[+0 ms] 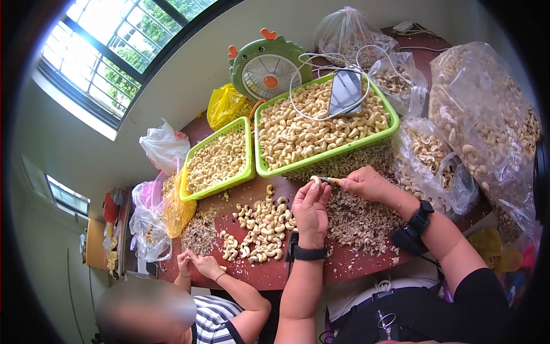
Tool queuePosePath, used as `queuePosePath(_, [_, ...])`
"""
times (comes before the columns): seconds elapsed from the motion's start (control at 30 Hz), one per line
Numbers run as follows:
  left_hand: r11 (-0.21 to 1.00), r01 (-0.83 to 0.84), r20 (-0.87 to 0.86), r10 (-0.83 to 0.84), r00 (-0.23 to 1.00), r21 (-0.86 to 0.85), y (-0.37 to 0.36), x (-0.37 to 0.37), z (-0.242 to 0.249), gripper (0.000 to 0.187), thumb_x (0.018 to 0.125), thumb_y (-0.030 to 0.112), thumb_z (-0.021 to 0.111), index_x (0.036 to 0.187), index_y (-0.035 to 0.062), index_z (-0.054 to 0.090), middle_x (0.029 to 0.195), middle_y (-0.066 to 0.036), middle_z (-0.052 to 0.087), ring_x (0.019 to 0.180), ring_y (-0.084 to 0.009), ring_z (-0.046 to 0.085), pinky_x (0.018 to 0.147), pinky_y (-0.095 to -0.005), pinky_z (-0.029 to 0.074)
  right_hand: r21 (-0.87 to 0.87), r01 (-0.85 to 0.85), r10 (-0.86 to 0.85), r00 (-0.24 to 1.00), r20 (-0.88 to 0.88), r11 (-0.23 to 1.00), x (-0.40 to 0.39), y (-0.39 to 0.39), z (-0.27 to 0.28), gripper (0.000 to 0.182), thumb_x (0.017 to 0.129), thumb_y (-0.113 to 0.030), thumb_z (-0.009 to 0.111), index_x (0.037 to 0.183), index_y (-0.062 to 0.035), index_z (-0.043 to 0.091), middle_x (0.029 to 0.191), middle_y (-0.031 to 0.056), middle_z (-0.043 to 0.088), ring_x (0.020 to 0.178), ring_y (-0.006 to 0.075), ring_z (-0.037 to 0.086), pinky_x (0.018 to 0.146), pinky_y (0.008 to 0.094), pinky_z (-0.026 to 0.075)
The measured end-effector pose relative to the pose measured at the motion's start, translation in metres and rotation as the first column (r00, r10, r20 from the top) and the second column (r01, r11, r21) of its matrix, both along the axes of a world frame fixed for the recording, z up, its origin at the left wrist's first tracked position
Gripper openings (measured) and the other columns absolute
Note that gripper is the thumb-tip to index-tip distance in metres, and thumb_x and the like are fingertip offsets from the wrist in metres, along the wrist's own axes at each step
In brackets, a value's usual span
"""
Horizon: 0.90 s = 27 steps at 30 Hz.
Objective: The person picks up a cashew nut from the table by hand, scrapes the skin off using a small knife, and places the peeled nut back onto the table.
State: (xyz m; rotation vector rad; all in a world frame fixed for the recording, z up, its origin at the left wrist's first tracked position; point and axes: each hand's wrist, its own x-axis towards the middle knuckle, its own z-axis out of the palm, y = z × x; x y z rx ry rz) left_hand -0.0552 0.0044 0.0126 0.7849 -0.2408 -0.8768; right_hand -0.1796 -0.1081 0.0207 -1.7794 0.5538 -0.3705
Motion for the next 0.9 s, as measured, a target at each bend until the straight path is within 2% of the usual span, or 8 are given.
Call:
queuePosePath(0.17, [1.0, 0.023, -0.025, -0.023, 0.999, -0.016, 0.002, 0.002, 0.006, 0.014, 0.08, 0.002, 0.05, 0.094, -0.0005, 0.049, 0.087, -0.012, 0.058, 0.079, -0.0188, 0.059, 0.071, -0.0291, 0.052, 0.018, -0.005, 0.005, 1.0, 0.018, 1.0, 0.0, 0.0, -0.001, 0.045, 0.082, -0.036, 0.051, 0.052, -0.0025, 0.05, 0.043, -0.0031, 0.039, 0.041, 0.005, 0.033, 0.038, 0.0231, 0.028])
queuePosePath(0.27, [1.0, 0.032, -0.038, -0.032, 0.999, -0.002, 0.003, 0.002, 0.009, 0.02, 0.081, 0.001, 0.048, 0.101, 0.0002, 0.048, 0.089, -0.011, 0.057, 0.079, -0.0174, 0.058, 0.071, -0.0277, 0.051, -0.009, -0.018, 0.018, 1.0, 0.014, 1.0, 0.0, 0.0, 0.0, 0.046, 0.081, -0.038, 0.051, 0.052, -0.0026, 0.05, 0.043, -0.0022, 0.039, 0.041, 0.0055, 0.034, 0.038, 0.0236, 0.029])
queuePosePath(0.33, [0.987, 0.124, 0.01, -0.123, 0.992, -0.098, 0.004, 0.004, 0.004, 0.027, 0.082, 0.001, 0.047, 0.108, 0.0016, 0.045, 0.091, -0.01, 0.056, 0.081, -0.0167, 0.057, 0.073, -0.0272, 0.049, -0.032, -0.024, 0.024, 1.0, 0.005, 0.999, 0.0, 0.0, 0.002, 0.047, 0.081, -0.039, 0.05, 0.052, -0.0026, 0.051, 0.043, -0.0017, 0.039, 0.041, 0.0058, 0.034, 0.039, 0.0238, 0.029])
queuePosePath(0.43, [0.974, 0.187, 0.021, -0.186, 0.982, -0.126, 0.004, 0.006, 0.002, 0.031, 0.081, 0.0, 0.046, 0.112, 0.0025, 0.044, 0.094, -0.009, 0.056, 0.083, -0.0163, 0.055, 0.075, -0.0273, 0.048, -0.045, -0.04, 0.039, 0.999, -0.015, 0.998, -0.002, 0.001, 0.006, 0.047, 0.081, -0.04, 0.05, 0.053, -0.0022, 0.051, 0.043, -0.0011, 0.04, 0.042, 0.0061, 0.036, 0.039, 0.024, 0.03])
queuePosePath(0.67, [0.986, 0.134, 0.056, -0.129, 0.99, -0.097, 0.003, 0.003, 0.006, 0.028, 0.081, -0.001, 0.048, 0.108, 0.003, 0.046, 0.095, -0.009, 0.056, 0.087, -0.0183, 0.056, 0.078, -0.03, 0.048, -0.02, -0.038, 0.038, 0.999, -0.011, 0.999, -0.001, 0.004, 0.009, 0.044, 0.08, -0.038, 0.052, 0.055, -0.0012, 0.054, 0.044, -0.0013, 0.042, 0.043, 0.0061, 0.037, 0.04, 0.0237, 0.032])
queuePosePath(0.9, [0.99, 0.107, 0.003, -0.107, 0.994, -0.094, 0.003, 0.002, 0.006, 0.022, 0.08, 0.0, 0.051, 0.102, 0.0025, 0.048, 0.095, -0.01, 0.056, 0.091, -0.0233, 0.056, 0.078, -0.0357, 0.049, 0.024, -0.044, 0.044, 0.999, -0.013, 0.999, -0.002, 0.008, 0.012, 0.043, 0.079, -0.037, 0.053, 0.059, 0.0, 0.056, 0.046, -0.0006, 0.044, 0.044, 0.0065, 0.039, 0.042, 0.0232, 0.033])
